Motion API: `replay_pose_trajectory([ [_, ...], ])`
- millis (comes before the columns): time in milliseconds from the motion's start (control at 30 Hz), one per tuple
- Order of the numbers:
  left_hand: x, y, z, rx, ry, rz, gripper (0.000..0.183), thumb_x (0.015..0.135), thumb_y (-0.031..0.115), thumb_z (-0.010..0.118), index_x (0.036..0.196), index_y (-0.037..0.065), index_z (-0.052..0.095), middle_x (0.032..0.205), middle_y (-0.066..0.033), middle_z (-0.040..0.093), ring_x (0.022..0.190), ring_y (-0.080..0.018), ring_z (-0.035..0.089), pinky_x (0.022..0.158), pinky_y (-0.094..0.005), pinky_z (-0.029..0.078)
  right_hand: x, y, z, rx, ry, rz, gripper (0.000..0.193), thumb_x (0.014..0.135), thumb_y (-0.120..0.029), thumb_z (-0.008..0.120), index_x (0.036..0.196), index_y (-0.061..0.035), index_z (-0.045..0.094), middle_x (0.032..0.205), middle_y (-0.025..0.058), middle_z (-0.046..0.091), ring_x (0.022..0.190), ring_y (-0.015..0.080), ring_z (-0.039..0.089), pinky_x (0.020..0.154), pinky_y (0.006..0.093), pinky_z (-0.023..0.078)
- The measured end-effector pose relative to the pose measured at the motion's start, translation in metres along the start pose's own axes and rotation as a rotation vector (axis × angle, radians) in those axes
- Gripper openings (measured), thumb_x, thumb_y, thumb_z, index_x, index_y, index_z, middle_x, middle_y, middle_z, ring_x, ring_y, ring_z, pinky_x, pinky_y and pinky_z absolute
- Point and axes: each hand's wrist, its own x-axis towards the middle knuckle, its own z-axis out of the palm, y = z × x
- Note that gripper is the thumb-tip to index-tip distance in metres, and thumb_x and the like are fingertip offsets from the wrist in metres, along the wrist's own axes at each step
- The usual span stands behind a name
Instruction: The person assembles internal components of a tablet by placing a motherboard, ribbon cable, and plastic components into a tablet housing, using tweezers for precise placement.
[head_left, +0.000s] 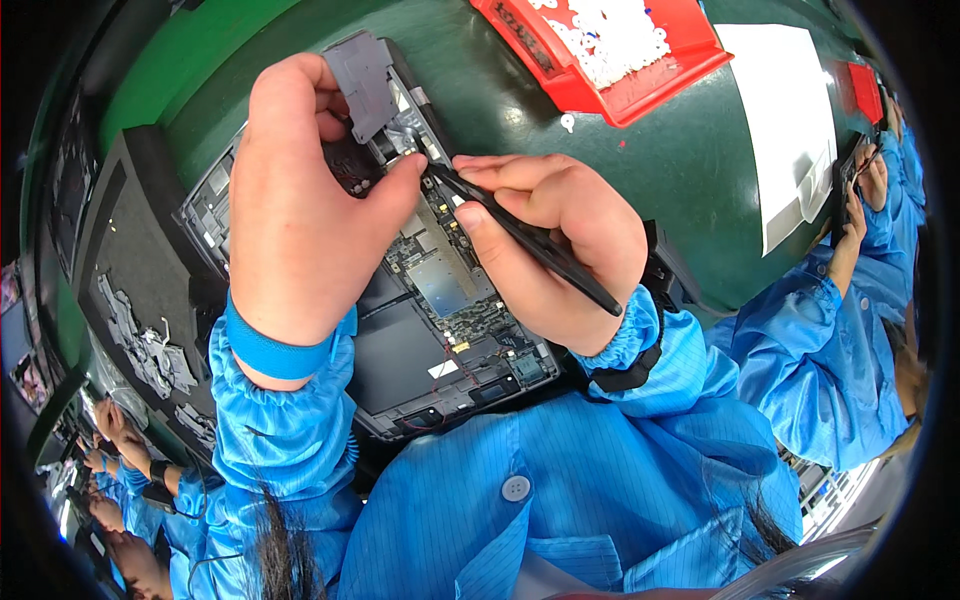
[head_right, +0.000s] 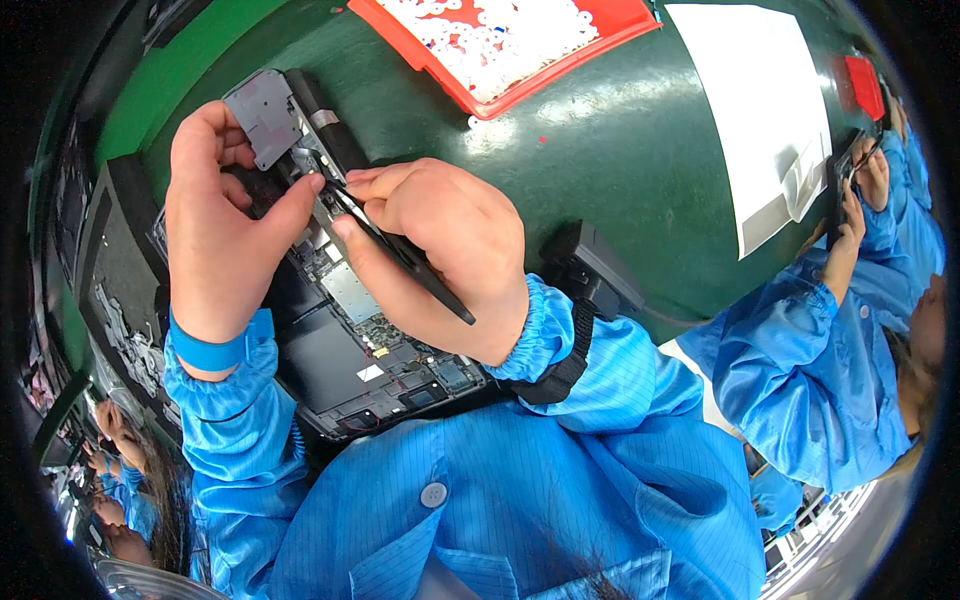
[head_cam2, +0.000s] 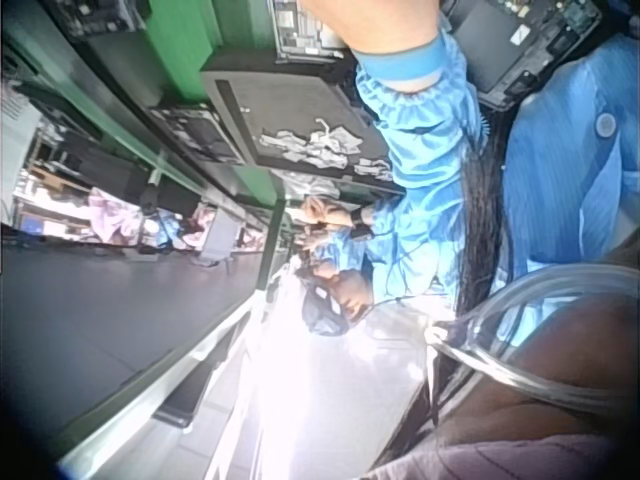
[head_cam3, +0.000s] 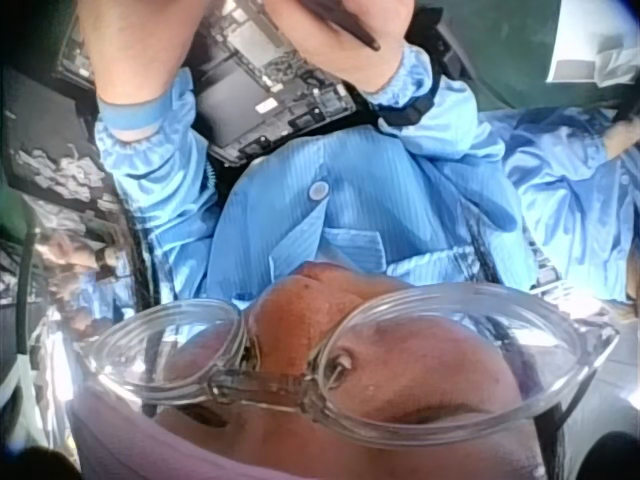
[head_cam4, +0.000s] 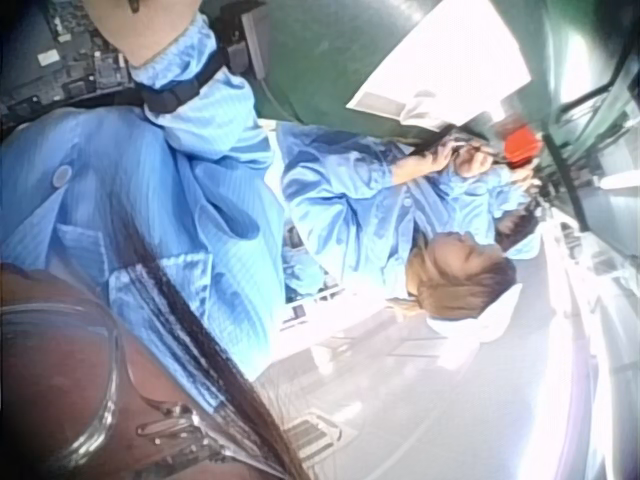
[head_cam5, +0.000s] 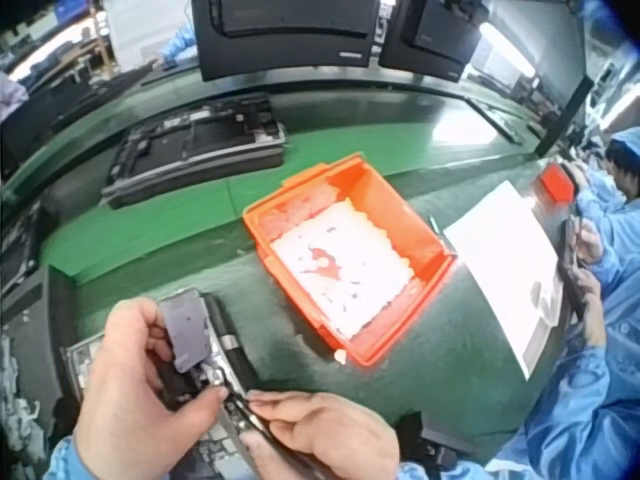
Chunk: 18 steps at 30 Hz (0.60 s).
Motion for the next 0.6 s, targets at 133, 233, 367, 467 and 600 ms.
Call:
replay_pose_trajectory([
  [133,0.0008,0.0013,0.0005,0.000,-0.010,-0.016,0.060,0.062,0.004,0.075,0.115,0.000,0.047,0.093,-0.0045,0.059,0.077,-0.0112,0.049,0.060,-0.0226,0.040,0.0009,0.0016,-0.0004,0.016,0.001,-0.002,0.023,0.064,0.010,0.070,0.076,0.0011,0.053,0.071,0.0116,0.058,0.073,0.0288,0.065,0.063,0.0351,0.053],
  [233,0.0014,0.0012,0.0021,-0.003,-0.024,-0.039,0.061,0.062,0.004,0.074,0.115,0.000,0.047,0.093,-0.0048,0.058,0.077,-0.0113,0.049,0.061,-0.0228,0.041,-0.0009,0.0025,0.0017,0.050,0.035,0.067,0.022,0.064,0.009,0.070,0.075,0.0010,0.053,0.073,0.0127,0.059,0.074,0.0287,0.065,0.063,0.0340,0.052],
  [367,0.0016,0.0024,0.0019,-0.014,-0.024,-0.049,0.061,0.062,0.004,0.074,0.115,-0.001,0.047,0.092,-0.0052,0.059,0.076,-0.0113,0.049,0.061,-0.0230,0.041,-0.0028,-0.0003,0.0004,0.053,0.049,0.130,0.021,0.064,0.007,0.071,0.075,0.0007,0.054,0.073,0.0140,0.060,0.074,0.0284,0.066,0.062,0.0331,0.052],
  [467,0.0009,0.0060,-0.0006,0.001,-0.027,-0.048,0.061,0.061,0.005,0.074,0.115,0.000,0.047,0.092,-0.0053,0.059,0.076,-0.0113,0.049,0.060,-0.0228,0.041,-0.0050,-0.0031,-0.0005,0.075,0.063,0.123,0.021,0.064,0.006,0.072,0.075,0.0005,0.055,0.073,0.0145,0.060,0.074,0.0279,0.066,0.062,0.0329,0.052],
  [600,0.0004,0.0046,-0.0011,0.003,-0.024,-0.058,0.061,0.061,0.004,0.075,0.116,0.000,0.047,0.092,-0.0052,0.059,0.076,-0.0110,0.049,0.060,-0.0225,0.041,-0.0056,-0.0020,0.0024,0.083,0.081,0.147,0.022,0.064,0.007,0.072,0.076,0.0008,0.054,0.073,0.0142,0.060,0.074,0.0280,0.066,0.062,0.0329,0.052],
])
